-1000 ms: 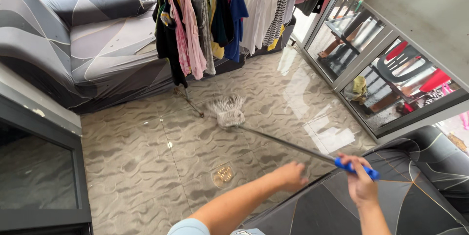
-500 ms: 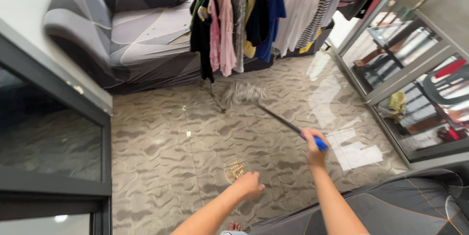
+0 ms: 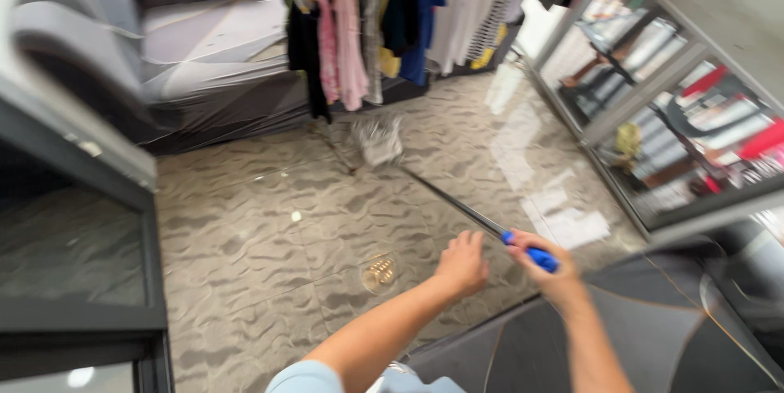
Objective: The person operates a light switch, then cleans the balcony floor by moving a wet mop across the tiles around furniture and a laundry rack.
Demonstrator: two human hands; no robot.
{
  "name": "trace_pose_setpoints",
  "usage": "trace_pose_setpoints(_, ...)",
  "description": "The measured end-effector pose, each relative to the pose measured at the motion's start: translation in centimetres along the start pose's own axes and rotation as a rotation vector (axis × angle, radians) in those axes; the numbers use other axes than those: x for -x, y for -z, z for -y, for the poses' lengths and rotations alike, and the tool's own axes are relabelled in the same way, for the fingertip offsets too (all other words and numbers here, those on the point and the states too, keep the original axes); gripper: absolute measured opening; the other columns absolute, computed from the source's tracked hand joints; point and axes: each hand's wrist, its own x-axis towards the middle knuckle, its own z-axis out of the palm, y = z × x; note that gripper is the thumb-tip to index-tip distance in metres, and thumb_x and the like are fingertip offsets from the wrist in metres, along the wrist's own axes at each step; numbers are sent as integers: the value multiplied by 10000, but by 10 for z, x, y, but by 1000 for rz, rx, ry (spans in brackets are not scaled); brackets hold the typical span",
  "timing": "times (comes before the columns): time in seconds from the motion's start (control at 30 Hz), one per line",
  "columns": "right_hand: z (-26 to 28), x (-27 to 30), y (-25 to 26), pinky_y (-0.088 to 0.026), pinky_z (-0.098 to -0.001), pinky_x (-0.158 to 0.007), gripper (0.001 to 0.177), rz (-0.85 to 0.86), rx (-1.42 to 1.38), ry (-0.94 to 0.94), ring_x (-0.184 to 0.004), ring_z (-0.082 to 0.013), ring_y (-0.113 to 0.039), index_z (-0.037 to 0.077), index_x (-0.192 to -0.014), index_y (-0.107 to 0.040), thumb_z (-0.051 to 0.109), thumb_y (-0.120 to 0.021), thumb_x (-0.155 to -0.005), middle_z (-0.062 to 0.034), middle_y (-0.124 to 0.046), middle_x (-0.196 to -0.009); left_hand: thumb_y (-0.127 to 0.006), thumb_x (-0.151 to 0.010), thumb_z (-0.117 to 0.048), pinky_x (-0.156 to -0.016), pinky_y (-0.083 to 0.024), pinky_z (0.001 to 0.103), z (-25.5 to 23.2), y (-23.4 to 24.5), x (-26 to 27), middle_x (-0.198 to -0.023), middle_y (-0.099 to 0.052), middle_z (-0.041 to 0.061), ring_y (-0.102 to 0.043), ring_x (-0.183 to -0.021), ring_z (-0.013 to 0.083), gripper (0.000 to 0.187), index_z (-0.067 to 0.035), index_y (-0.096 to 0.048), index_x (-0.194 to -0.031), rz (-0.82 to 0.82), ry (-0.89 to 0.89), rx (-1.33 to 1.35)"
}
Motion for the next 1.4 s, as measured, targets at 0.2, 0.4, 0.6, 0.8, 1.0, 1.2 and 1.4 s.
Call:
trace_pose_setpoints(0.2,55,96,159,-453,-481,-1102,121,-92,-276,-9,-1089,-283,-695,26,-874,-706,131,-666,-920,-110,-720,-961,-706,-846,-275,-1109,-360,585,-87,-92,13,-1367,-472,282,-420,-1339,463,601,-2,-480,-1331,26,-330,88)
trace_pose_setpoints(0.4,8,186,189,-384,-382,-855,371,-391,-788,243,-610,-165,-385,100,-652,-432,204,-609,-962,-23,-408,-591,-698,-826,-280,-1036,-425,560,-143,-136,51,-1254,-580,216,-514,-1257,407,479,-36,-551,-1210,152,-462,232)
trace_pose_setpoints(0.6,3,200,187,-331,-336,-724,320,-408,-740,253,-537,-144,-352,112,-593,-380,164,-555,-855,-3,-357,-514,-656,-769,-209,-992,-412,611,-140,-143,29,-1210,-663,142,-601,-1188,367,433,-110,-626,-1189,526,-485,153)
trace_pose_setpoints(0.8,27,152,129,-344,-349,-718,266,-272,-762,265,-525,-152,-378,86,-579,-423,127,-540,-814,-18,-401,-504,-631,-834,-182,-1053,-373,648,-89,-110,42,-1263,-644,160,-585,-1239,370,405,-82,-595,-1226,313,-418,122)
trace_pose_setpoints(1.0,67,82,10,-380,-375,-724,280,-72,-817,244,-578,-179,-423,68,-605,-460,109,-578,-855,-44,-449,-545,-623,-834,-166,-1045,-362,664,-2,-16,42,-1271,-636,151,-570,-1260,360,363,-99,-597,-1190,181,-251,98)
trace_pose_setpoints(1.2,106,30,-165,-484,-428,-867,184,8,-766,235,-684,-224,-522,39,-687,-520,44,-610,-847,-87,-544,-639,-677,-752,-152,-1001,-438,519,123,106,89,-1332,-589,175,-527,-1279,387,521,-94,-573,-1259,-182,-150,180)
trace_pose_setpoints(1.4,122,6,-347,-520,-284,-786,90,39,-502,193,-816,-155,-648,-26,-861,-695,30,-632,-891,-100,-720,-892,-586,-935,-209,-1014,-456,538,259,171,213,-1348,-561,247,-549,-1235,449,387,-30,-532,-1274,-209,448,123)
